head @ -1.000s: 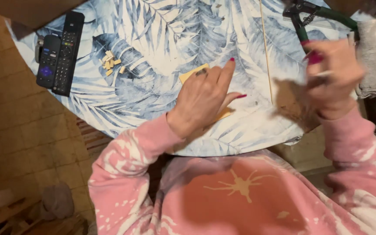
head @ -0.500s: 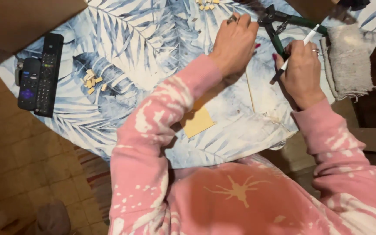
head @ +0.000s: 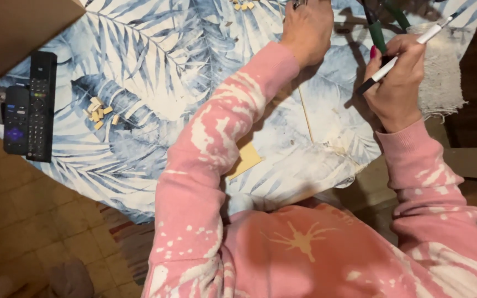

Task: The person is marking, measuring, and cutting wooden pieces to customize or repair a decorative box.

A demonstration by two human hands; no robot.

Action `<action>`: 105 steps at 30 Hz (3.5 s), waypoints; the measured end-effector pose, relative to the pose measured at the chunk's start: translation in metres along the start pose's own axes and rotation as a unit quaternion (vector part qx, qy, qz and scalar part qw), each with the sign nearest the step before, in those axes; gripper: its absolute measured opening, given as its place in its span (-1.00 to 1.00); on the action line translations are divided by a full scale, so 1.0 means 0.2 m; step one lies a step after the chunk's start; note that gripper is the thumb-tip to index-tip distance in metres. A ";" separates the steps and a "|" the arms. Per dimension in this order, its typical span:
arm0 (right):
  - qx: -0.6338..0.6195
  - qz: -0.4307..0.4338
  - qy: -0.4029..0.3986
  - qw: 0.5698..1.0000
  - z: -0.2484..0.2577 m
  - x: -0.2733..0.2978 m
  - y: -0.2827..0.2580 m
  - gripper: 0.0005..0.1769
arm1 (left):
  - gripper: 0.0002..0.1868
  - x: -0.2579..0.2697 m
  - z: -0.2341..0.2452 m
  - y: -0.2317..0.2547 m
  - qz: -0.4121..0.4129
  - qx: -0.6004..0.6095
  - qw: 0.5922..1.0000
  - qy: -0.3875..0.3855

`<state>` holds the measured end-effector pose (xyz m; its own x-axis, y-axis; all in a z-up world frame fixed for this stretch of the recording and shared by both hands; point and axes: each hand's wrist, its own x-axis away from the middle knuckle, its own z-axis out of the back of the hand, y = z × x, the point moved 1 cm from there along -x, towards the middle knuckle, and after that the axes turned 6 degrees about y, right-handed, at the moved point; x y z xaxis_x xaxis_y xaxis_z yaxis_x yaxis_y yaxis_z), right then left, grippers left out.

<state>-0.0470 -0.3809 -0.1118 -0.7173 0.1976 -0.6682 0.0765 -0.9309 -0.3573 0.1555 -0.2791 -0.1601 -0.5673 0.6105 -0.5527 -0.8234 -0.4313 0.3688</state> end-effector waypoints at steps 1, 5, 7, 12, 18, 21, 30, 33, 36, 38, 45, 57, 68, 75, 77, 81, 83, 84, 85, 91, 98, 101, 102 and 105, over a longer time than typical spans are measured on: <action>-0.009 0.003 0.007 1.000 -0.01 0.00 0.01 -0.69 | -0.64 -0.02 -0.01 0.01 0.024 -0.021 0.997 -0.065; -0.031 -0.005 0.018 0.999 -0.03 0.03 0.04 -0.67 | -0.70 -0.03 -0.05 0.07 0.044 -0.070 0.989 -0.124; -0.040 -0.004 0.026 0.999 -0.04 0.04 0.06 -0.68 | -0.65 -0.03 -0.01 0.11 0.005 -0.100 0.992 -0.079; -0.040 -0.008 0.053 0.998 -0.01 0.06 0.08 -0.65 | -0.74 -0.06 -0.18 0.01 -0.099 -0.125 0.987 -0.035; -0.044 -0.002 0.068 0.997 0.01 0.06 0.09 -0.66 | -0.84 -0.24 -0.21 -0.06 -0.244 -0.123 0.935 -0.224; -0.050 -0.003 0.076 0.996 -0.01 0.08 0.11 -0.63 | -0.83 -0.25 -0.30 -0.07 -0.313 -0.193 0.905 -0.215; -0.048 0.012 0.095 0.994 -0.03 0.12 0.14 -0.63 | -0.79 -0.23 -0.16 -0.08 -0.349 -0.168 0.903 -0.186; -0.029 0.015 0.086 0.996 -0.02 0.13 0.11 -0.65 | -0.65 -0.18 0.02 -0.07 -0.334 -0.126 0.915 -0.187; -0.031 0.009 0.115 0.993 -0.04 0.15 0.14 -0.65 | -0.59 -0.07 0.14 -0.08 -0.217 0.015 0.963 -0.158; -0.040 0.030 0.090 0.995 -0.07 0.20 0.21 -0.68 | -0.65 0.01 0.15 -0.08 -0.221 -0.039 0.960 -0.169; -0.035 0.033 -0.046 0.998 -0.06 0.06 -0.01 -0.58 | -0.22 0.08 0.47 0.18 -0.107 -0.053 0.992 -0.052; -0.026 -0.163 -0.020 0.986 0.49 0.15 0.86 -0.79 | -0.51 -0.05 0.18 0.14 -0.170 -0.036 0.969 -0.177; 0.212 -0.079 -0.205 0.952 0.43 -0.15 0.87 -0.58 | -0.28 -0.12 0.02 0.24 -0.133 -0.130 0.951 -0.245; 0.146 -0.102 -0.102 0.979 0.23 0.01 1.27 -0.61 | -0.54 -0.10 -0.15 0.22 -0.109 -0.153 0.952 -0.244; 0.217 -0.088 -0.051 0.971 0.23 0.04 1.35 -0.62 | -0.54 -0.12 -0.11 0.25 -0.095 -0.152 0.953 -0.246; 0.223 -0.136 -0.054 0.964 0.23 0.05 1.28 -0.61 | -0.52 -0.11 -0.15 0.26 -0.092 -0.168 0.947 -0.260; 0.097 -0.171 -0.049 0.979 0.21 0.04 1.21 -0.57 | -0.50 -0.11 -0.14 0.27 -0.084 -0.175 0.941 -0.279; 0.099 -0.172 -0.049 0.979 0.22 0.05 1.20 -0.57 | -0.50 -0.12 -0.14 0.28 -0.085 -0.174 0.941 -0.279; 0.115 -0.160 -0.034 0.980 0.21 0.05 1.19 -0.56 | -0.45 -0.12 -0.13 0.28 -0.084 -0.180 0.938 -0.285; 0.147 -0.143 -0.029 0.978 0.17 0.13 1.29 -0.61 | -0.32 -0.13 -0.17 0.27 -0.101 -0.193 0.931 -0.293; 0.107 -0.232 0.019 0.967 0.15 0.18 1.55 -0.66 | -0.57 -0.13 -0.20 0.26 -0.071 -0.146 0.944 -0.287; -0.171 -0.341 0.057 0.923 0.11 0.25 1.77 -0.71 | -0.50 -0.13 -0.19 0.27 -0.083 -0.168 0.940 -0.287; -0.172 -0.340 0.056 0.923 0.13 0.21 1.69 -0.71 | -0.50 -0.13 -0.19 0.27 -0.082 -0.168 0.940 -0.286; -0.207 -0.349 0.059 0.912 0.18 0.14 1.52 -0.75 | -0.46 -0.12 -0.19 0.27 -0.095 -0.188 0.942 -0.260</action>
<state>-0.0685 -0.6699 -0.2162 -0.6135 0.7518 -0.2416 -0.0979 -0.3760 -0.9214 0.1260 -0.3432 -0.1556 -0.4207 0.9012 -0.1048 -0.9033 -0.4268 -0.0441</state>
